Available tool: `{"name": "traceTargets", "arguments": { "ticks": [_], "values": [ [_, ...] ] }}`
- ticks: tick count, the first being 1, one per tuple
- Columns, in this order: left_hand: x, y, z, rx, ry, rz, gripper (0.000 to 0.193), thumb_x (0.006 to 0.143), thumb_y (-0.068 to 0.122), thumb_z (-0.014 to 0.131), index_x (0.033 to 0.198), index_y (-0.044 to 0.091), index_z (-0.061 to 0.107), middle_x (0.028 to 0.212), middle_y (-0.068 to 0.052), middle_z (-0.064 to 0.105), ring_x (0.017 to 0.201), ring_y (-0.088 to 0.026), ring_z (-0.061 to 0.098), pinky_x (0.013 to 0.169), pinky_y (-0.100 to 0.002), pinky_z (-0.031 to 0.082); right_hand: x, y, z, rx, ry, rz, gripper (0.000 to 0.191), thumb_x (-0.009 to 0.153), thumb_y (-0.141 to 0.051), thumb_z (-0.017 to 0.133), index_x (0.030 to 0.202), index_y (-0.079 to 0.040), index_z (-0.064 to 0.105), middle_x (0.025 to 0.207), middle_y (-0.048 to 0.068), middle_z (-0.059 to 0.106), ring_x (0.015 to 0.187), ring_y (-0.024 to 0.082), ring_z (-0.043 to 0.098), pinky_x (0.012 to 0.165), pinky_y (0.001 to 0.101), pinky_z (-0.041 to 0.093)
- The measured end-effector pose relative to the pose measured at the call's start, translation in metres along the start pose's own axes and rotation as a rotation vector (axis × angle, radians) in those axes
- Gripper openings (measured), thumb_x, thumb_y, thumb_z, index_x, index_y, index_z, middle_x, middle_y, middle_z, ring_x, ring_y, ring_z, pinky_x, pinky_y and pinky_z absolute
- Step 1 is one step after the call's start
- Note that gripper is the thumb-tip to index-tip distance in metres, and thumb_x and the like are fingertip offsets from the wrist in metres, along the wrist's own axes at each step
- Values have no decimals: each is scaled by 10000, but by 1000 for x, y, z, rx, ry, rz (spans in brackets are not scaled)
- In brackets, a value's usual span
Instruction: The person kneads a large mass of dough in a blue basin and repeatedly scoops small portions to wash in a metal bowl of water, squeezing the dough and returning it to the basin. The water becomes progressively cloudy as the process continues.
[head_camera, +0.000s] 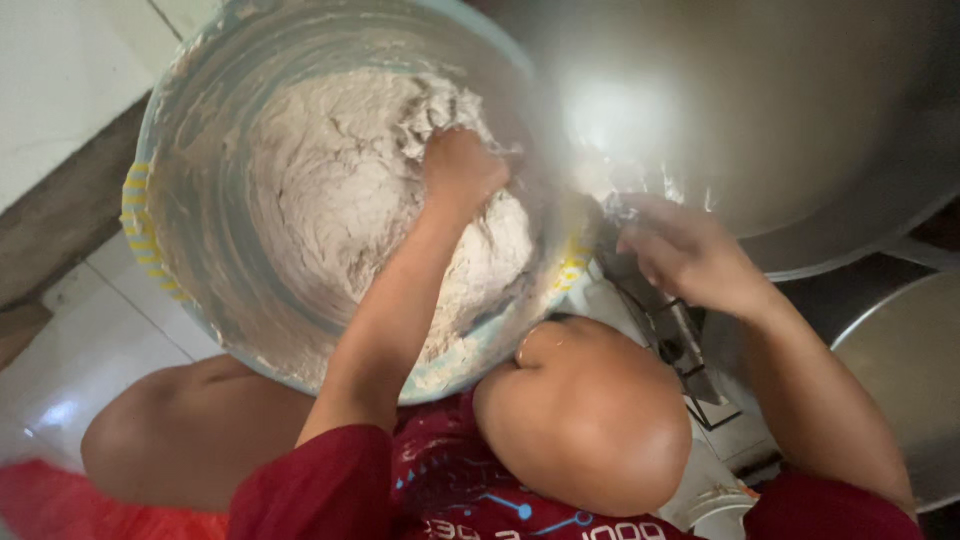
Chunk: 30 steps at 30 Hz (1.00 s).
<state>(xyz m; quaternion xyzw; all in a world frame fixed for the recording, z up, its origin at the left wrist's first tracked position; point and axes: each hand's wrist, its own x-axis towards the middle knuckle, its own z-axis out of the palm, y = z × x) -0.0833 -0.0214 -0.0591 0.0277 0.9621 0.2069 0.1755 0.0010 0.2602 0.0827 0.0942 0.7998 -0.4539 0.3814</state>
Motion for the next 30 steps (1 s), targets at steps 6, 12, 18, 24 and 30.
{"name": "traceTargets", "arguments": {
  "ticks": [6, 12, 18, 24, 30],
  "values": [
    [-32, 1, 43, -12, 95, 177, 442, 876, 424, 667, 728, 13, 737, 795, -215, 701, 815, -399, 683, 802, -488, 547, 55, 70, -24, -644, 426, -606, 249, 1052, -340, 473, 1178, -160, 592, 1011, 94, 721, 789, 286, 667, 727, 386, 534],
    [-65, 26, 38, -300, 432, 462, 146, 873, 205, 689, 980, 112, 719, 867, -131, 697, 828, -382, 664, 714, -487, 531, 37, 66, -32, -552, 384, -98, 293, 1107, -309, 659, 1134, -20, 698, 963, 248, 709, 817, 415, 681, 755, 485, 532],
    [-78, 48, 13, -599, 421, 421, 183, 837, 214, 812, 904, 104, 682, 820, -108, 691, 758, -343, 674, 651, -436, 550, -17, -10, 22, -263, 228, -355, 395, 986, -178, 630, 1361, -55, 619, 998, 246, 701, 836, 346, 700, 736, 409, 544],
    [-77, 51, 26, -535, 179, 126, 166, 735, 200, 809, 824, 82, 736, 819, -180, 722, 799, -379, 724, 735, -430, 586, -19, -36, 30, -58, 29, -232, 432, 977, -172, 612, 1399, -78, 608, 838, 138, 673, 673, 165, 606, 620, 327, 507],
    [-66, 36, 37, -52, 91, -114, 533, 769, 548, 791, 692, 24, 735, 722, -229, 712, 762, -427, 698, 754, -502, 546, -5, 2, 2, -49, 50, -24, 305, 1014, -225, 559, 1240, -56, 676, 778, 132, 675, 620, 196, 612, 586, 347, 511]
  ]
}}
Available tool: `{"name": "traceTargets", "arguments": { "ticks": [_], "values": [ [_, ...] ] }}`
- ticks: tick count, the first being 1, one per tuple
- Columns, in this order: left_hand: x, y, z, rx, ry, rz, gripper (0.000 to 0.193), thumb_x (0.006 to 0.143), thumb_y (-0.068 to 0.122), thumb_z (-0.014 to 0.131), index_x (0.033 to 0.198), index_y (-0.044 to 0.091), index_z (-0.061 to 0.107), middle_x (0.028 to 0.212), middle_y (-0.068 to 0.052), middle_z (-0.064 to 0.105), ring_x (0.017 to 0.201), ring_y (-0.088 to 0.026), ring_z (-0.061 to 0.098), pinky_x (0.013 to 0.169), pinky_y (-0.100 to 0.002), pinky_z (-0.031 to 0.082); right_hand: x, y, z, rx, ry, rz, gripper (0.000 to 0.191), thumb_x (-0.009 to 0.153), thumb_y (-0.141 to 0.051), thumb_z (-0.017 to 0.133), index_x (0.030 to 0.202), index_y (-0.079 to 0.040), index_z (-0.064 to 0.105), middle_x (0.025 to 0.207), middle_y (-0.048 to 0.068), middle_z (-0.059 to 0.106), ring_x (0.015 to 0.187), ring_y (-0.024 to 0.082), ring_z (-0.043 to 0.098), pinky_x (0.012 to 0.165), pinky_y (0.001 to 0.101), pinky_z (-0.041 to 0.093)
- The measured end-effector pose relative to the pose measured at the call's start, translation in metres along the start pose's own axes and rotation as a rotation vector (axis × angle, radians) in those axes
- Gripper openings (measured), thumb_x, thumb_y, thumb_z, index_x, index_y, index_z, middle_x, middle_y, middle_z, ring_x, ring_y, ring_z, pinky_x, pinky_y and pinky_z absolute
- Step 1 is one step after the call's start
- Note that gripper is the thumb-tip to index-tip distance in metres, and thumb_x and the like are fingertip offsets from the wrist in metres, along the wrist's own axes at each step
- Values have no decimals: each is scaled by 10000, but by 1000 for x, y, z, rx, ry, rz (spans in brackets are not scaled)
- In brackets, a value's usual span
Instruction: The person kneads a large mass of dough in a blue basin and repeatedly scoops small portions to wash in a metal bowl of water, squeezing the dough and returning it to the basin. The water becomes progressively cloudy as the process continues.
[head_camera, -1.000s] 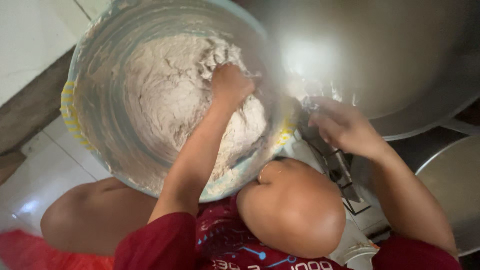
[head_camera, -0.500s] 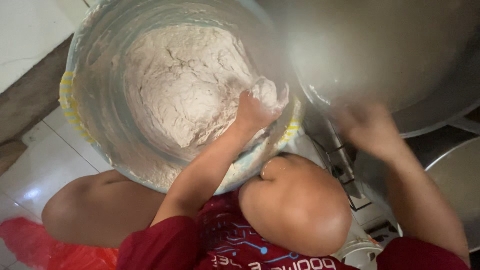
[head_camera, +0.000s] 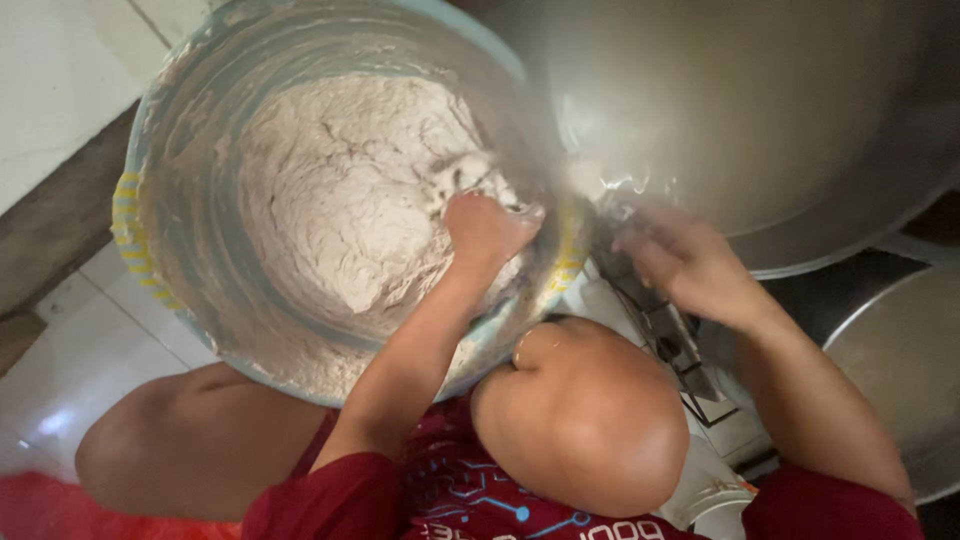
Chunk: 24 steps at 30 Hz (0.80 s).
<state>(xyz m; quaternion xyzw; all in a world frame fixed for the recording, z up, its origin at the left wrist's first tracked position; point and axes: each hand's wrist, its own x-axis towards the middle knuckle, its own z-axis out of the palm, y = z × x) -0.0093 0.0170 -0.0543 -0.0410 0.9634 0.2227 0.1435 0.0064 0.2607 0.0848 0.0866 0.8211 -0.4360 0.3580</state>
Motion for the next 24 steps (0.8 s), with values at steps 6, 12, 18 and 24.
{"name": "traceTargets", "arguments": {
  "ticks": [6, 12, 18, 24],
  "values": [
    [-5, -5, 15, -253, 17, 118, 360, 958, 416, 642, 821, 100, 747, 797, -123, 740, 767, -384, 685, 722, -494, 539, 33, 41, -23, -528, 278, -254, 327, 1059, -322, 638, 1166, -24, 720, 1009, 262, 725, 883, 393, 704, 753, 482, 534],
    [-19, 1, 5, -8, 315, 597, 370, 763, 203, 721, 1099, 74, 807, 745, -105, 699, 679, -345, 668, 472, -526, 425, 0, 20, -12, -231, 168, -51, 247, 1039, -248, 628, 1153, -52, 728, 892, 216, 715, 767, 302, 705, 705, 418, 547],
    [-21, 17, -8, -449, 215, 433, 125, 753, 223, 743, 783, 107, 708, 733, -98, 707, 704, -351, 688, 644, -482, 544, -18, -14, 33, -71, 78, -381, 451, 1009, -167, 602, 1439, -38, 562, 981, 120, 715, 811, 142, 652, 692, 304, 541],
    [-29, 1, -15, -149, -99, 34, 294, 665, 279, 740, 859, 59, 750, 766, -228, 719, 758, -412, 704, 746, -462, 577, -6, -29, 29, 252, -229, -16, 466, 997, -180, 542, 1457, -107, 556, 846, 31, 692, 550, 95, 508, 471, 285, 439]
  ]
}}
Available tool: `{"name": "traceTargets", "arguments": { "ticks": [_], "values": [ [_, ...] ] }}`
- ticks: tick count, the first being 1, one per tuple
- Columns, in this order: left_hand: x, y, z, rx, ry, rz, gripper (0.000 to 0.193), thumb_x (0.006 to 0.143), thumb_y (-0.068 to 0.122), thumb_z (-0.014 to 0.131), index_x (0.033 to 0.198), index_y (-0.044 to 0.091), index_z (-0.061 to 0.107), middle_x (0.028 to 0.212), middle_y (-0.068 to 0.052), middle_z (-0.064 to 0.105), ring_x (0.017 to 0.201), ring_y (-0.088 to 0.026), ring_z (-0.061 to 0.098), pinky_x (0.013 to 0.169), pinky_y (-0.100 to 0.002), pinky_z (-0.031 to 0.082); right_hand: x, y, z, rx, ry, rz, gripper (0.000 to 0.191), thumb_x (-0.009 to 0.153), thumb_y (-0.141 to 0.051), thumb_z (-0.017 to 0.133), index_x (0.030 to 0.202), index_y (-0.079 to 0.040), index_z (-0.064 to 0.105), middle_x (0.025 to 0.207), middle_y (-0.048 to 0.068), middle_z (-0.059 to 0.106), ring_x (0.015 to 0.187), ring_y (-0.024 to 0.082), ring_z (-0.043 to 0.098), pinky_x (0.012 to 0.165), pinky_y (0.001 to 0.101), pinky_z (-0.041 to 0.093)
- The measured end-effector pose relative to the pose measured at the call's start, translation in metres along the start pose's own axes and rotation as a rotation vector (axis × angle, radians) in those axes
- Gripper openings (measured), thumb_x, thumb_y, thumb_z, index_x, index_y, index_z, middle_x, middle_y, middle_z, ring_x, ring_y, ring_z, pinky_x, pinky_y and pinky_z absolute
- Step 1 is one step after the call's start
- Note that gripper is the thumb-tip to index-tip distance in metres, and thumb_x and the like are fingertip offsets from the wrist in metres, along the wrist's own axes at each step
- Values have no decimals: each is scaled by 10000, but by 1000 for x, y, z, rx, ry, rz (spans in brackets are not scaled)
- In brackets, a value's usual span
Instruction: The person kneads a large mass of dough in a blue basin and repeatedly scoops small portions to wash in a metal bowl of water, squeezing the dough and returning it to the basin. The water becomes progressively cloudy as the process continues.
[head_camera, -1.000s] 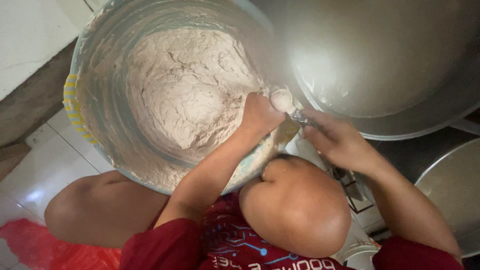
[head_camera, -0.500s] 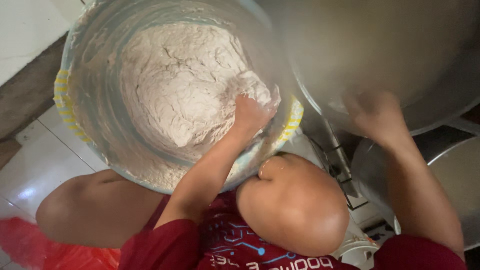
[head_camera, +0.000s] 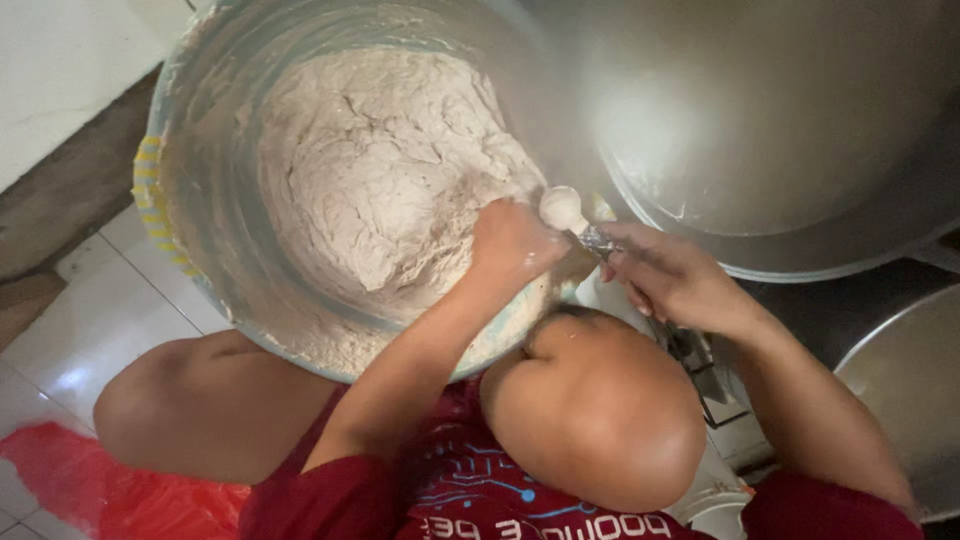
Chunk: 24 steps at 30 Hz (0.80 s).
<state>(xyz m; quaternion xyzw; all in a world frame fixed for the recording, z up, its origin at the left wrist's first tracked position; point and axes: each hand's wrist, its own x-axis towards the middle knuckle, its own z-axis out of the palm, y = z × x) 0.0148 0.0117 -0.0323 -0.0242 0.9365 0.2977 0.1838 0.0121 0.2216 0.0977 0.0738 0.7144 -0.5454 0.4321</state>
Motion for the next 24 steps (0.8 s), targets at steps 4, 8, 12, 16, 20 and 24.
{"name": "traceTargets", "arguments": {
  "ticks": [4, 8, 12, 16, 20, 24],
  "values": [
    [-16, -87, -41, 361, -103, -187, 596, 829, 629, 730, 936, 46, 801, 885, -197, 749, 870, -353, 722, 823, -472, 554, 6, 17, -21, 79, 0, 3, 416, 1000, -232, 513, 1395, -120, 581, 838, 2, 678, 511, 85, 491, 429, 282, 406],
    [-74, -165, -40, -228, 288, -831, 421, 883, 352, 702, 869, -68, 732, 792, -219, 757, 682, -303, 731, 640, -462, 565, 13, 60, -64, -173, 215, 49, 376, 1043, -341, 568, 1171, -16, 708, 782, 152, 636, 585, 201, 580, 548, 364, 484],
    [-91, -138, 28, -831, 278, -929, 262, 955, 164, 674, 862, -80, 658, 745, -129, 654, 572, -223, 583, 506, -430, 442, 45, 97, -91, -963, 368, 10, 335, 933, -327, 645, 1120, -65, 737, 1001, 185, 749, 844, 337, 717, 751, 467, 572],
    [-78, -85, 49, -686, 211, -378, 192, 841, 109, 699, 907, -70, 725, 778, -108, 730, 653, -180, 662, 575, -431, 524, 55, 111, -103, -1267, 404, 107, 416, 850, -404, 692, 1009, -26, 758, 1017, 254, 725, 926, 433, 705, 780, 537, 563],
    [-31, -39, 16, -2, -37, 65, 533, 816, 455, 865, 920, -44, 707, 808, -273, 703, 784, -461, 680, 728, -502, 560, 32, 98, -101, -1257, 438, 186, 333, 940, -348, 639, 1053, -58, 757, 1034, 231, 738, 942, 419, 717, 807, 519, 570],
    [4, -4, -8, -152, 183, 374, 229, 837, 219, 752, 1006, 64, 754, 869, -183, 719, 817, -424, 678, 735, -514, 547, 5, 63, -78, -992, 638, -103, 268, 1069, -251, 592, 1139, -19, 707, 1035, 247, 724, 943, 418, 702, 818, 497, 555]
  ]
}}
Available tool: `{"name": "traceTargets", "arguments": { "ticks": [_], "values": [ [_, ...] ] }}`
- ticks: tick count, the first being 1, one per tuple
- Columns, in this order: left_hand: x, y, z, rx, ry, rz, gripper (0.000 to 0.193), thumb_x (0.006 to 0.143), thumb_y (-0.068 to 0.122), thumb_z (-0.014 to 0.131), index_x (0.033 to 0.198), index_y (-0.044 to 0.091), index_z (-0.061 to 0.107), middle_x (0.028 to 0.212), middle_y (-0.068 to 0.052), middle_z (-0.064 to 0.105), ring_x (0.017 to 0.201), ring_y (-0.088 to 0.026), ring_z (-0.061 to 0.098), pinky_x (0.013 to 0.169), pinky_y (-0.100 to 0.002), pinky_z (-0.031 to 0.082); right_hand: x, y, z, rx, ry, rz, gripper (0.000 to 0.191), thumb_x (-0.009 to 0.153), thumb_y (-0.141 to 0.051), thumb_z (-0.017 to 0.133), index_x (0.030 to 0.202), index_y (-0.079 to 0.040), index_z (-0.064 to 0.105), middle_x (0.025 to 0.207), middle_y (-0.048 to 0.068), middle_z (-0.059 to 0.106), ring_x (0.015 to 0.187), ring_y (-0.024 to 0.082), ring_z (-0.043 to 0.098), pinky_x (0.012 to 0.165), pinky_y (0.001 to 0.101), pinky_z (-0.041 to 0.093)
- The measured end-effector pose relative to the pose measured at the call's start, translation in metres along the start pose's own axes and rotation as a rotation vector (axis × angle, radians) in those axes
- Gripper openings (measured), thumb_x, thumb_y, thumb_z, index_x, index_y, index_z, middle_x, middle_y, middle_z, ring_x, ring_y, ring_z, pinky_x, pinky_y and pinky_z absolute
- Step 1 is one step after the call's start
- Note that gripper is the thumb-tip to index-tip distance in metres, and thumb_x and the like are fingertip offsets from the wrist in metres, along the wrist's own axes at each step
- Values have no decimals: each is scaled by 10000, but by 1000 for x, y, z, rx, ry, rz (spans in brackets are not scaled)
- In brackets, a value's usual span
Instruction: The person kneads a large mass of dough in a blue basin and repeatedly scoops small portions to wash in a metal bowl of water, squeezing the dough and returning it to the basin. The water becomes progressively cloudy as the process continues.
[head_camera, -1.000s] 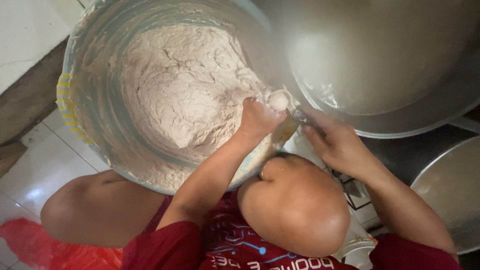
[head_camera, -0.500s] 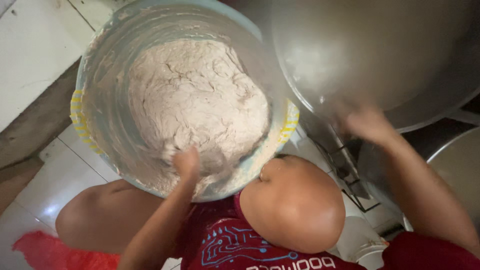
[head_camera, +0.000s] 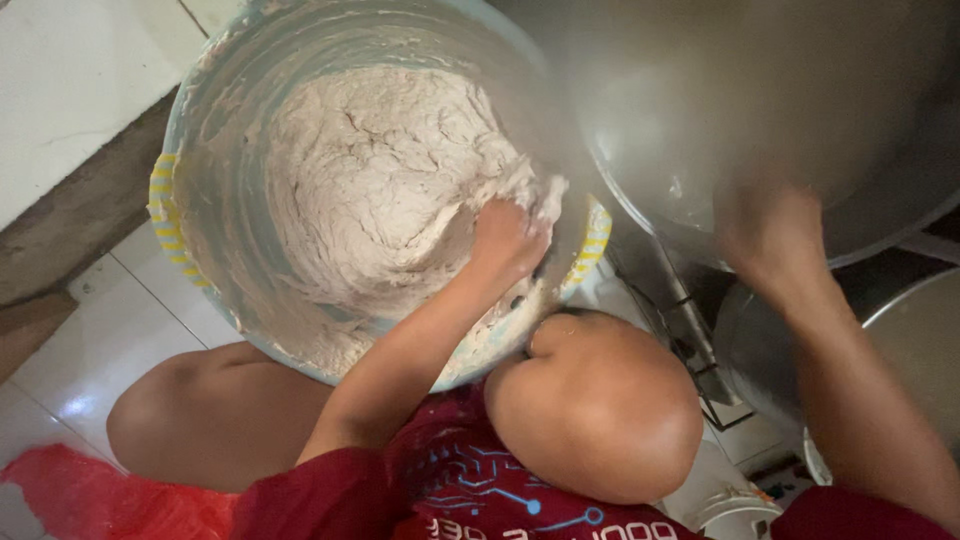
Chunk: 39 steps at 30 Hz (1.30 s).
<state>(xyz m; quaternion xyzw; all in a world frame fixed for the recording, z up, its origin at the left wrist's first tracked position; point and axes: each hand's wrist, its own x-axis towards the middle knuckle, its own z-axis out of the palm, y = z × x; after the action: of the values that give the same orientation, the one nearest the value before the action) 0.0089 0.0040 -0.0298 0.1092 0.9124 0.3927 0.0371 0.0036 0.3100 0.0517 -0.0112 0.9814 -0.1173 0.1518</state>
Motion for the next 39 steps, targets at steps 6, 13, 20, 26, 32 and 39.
{"name": "traceTargets", "arguments": {
  "ticks": [6, 13, 20, 26, 32, 39],
  "values": [
    [10, 11, -10, -49, 138, 170, 268, 878, 317, 772, 894, 61, 696, 840, -142, 701, 755, -387, 660, 681, -480, 541, -31, -65, -35, 717, -332, 125, 325, 972, -207, 590, 1263, -77, 654, 935, 162, 756, 726, 279, 671, 661, 405, 552],
    [7, 12, 5, 53, 159, 60, 303, 765, 342, 835, 872, 76, 735, 770, -126, 721, 688, -377, 681, 647, -495, 515, -30, -110, -46, 520, -21, -314, 391, 1028, -171, 597, 1395, -37, 598, 1068, 245, 693, 935, 335, 666, 799, 418, 531],
    [16, 9, 7, 85, -58, -326, 332, 711, 358, 761, 807, 40, 761, 794, -232, 729, 785, -414, 705, 738, -474, 560, -23, -86, -40, 716, -420, 22, 441, 957, -202, 582, 1394, -152, 612, 864, 173, 736, 690, 337, 677, 651, 413, 553],
    [19, -1, 13, 121, -73, -465, 525, 851, 527, 767, 766, 9, 730, 779, -226, 728, 766, -414, 682, 726, -475, 546, -3, -21, 3, 190, -205, -62, 337, 972, -264, 657, 1233, -53, 687, 980, 250, 719, 866, 424, 695, 734, 498, 547],
    [0, -6, 33, -270, 105, -129, 215, 927, 300, 691, 873, 93, 720, 810, -93, 723, 752, -335, 682, 702, -461, 552, -2, -2, -1, 111, -201, -84, 213, 1061, -227, 615, 1165, -69, 710, 1052, 221, 735, 955, 385, 726, 830, 462, 562],
    [1, 8, 39, -193, 133, -23, 195, 741, 211, 729, 893, 93, 700, 794, -106, 701, 724, -358, 675, 628, -474, 514, -34, -89, -23, 577, -159, -259, 416, 999, -163, 606, 1396, -40, 584, 1125, 256, 699, 970, 363, 709, 808, 440, 545]
  ]
}}
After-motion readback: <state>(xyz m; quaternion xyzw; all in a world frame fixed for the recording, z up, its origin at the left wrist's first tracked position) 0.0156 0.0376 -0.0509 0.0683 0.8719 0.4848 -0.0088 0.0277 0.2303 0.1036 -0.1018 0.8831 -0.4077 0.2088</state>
